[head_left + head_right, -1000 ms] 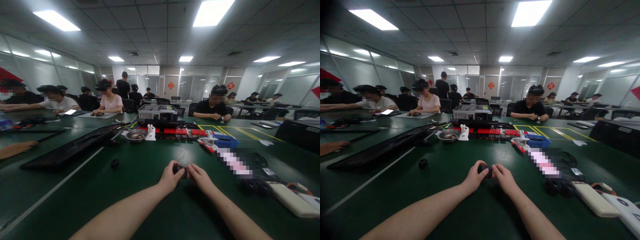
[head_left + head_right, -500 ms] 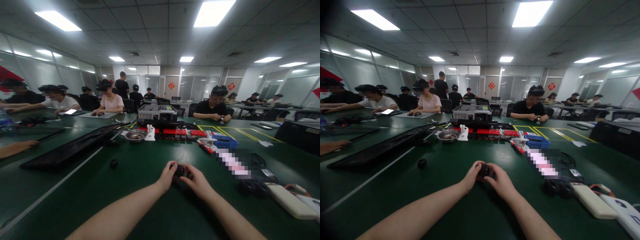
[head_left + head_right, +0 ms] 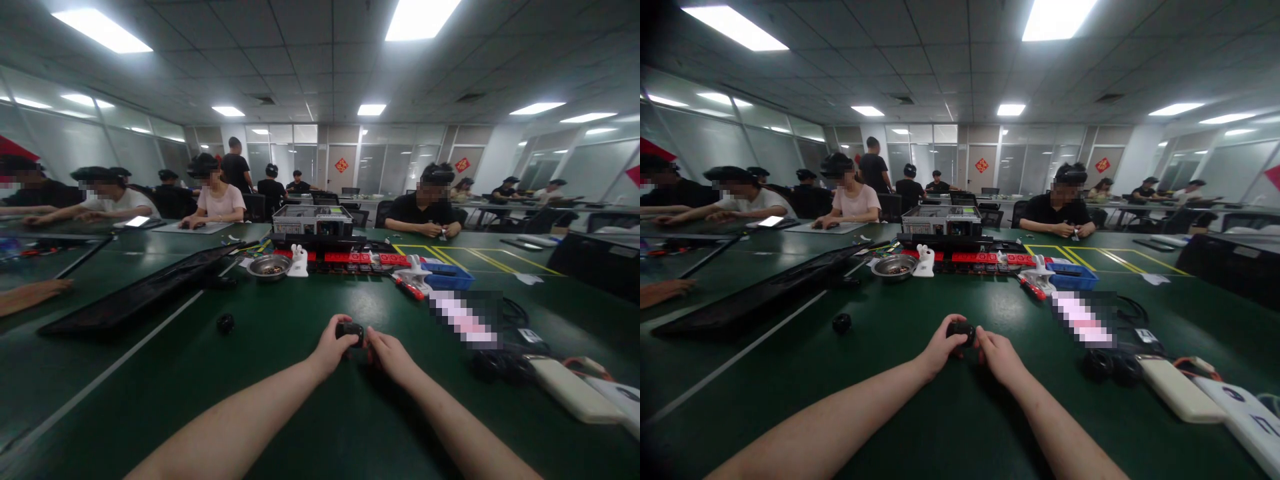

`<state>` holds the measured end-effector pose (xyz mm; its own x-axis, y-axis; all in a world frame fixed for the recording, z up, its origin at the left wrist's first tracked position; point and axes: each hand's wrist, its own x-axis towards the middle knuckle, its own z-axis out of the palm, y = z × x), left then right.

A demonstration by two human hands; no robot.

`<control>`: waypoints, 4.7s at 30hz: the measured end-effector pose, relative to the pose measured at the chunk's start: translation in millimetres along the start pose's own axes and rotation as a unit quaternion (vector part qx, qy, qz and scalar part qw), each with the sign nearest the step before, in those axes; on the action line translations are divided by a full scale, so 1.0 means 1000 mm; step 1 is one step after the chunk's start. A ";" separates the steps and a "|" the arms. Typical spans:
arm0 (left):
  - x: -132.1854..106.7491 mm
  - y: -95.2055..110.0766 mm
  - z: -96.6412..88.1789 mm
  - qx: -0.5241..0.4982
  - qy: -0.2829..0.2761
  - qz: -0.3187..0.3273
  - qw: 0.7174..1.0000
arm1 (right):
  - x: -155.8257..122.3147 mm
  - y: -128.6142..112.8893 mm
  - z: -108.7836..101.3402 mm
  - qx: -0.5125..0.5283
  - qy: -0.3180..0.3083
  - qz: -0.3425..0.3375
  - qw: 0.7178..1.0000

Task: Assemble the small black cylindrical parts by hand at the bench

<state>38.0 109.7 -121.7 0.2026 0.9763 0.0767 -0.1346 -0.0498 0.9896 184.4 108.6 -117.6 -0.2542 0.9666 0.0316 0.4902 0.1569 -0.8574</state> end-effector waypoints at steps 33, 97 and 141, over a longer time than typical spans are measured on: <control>-0.003 -0.007 0.000 0.088 0.047 0.032 0.994 | -0.013 -0.019 -0.003 -0.126 0.049 -0.124 0.983; -0.001 -0.002 0.000 -0.007 0.022 -0.008 1.000 | -0.008 -0.012 0.004 0.004 0.023 -0.012 1.000; 0.001 0.000 -0.002 -0.007 0.001 -0.036 0.999 | -0.016 -0.020 0.001 -0.109 0.116 -0.102 0.982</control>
<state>36.7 110.8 -122.1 0.2109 0.9775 0.0048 -0.1337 0.0240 0.9907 178.0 90.4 -101.0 -0.1813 0.9265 0.3296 0.6218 0.3677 -0.6915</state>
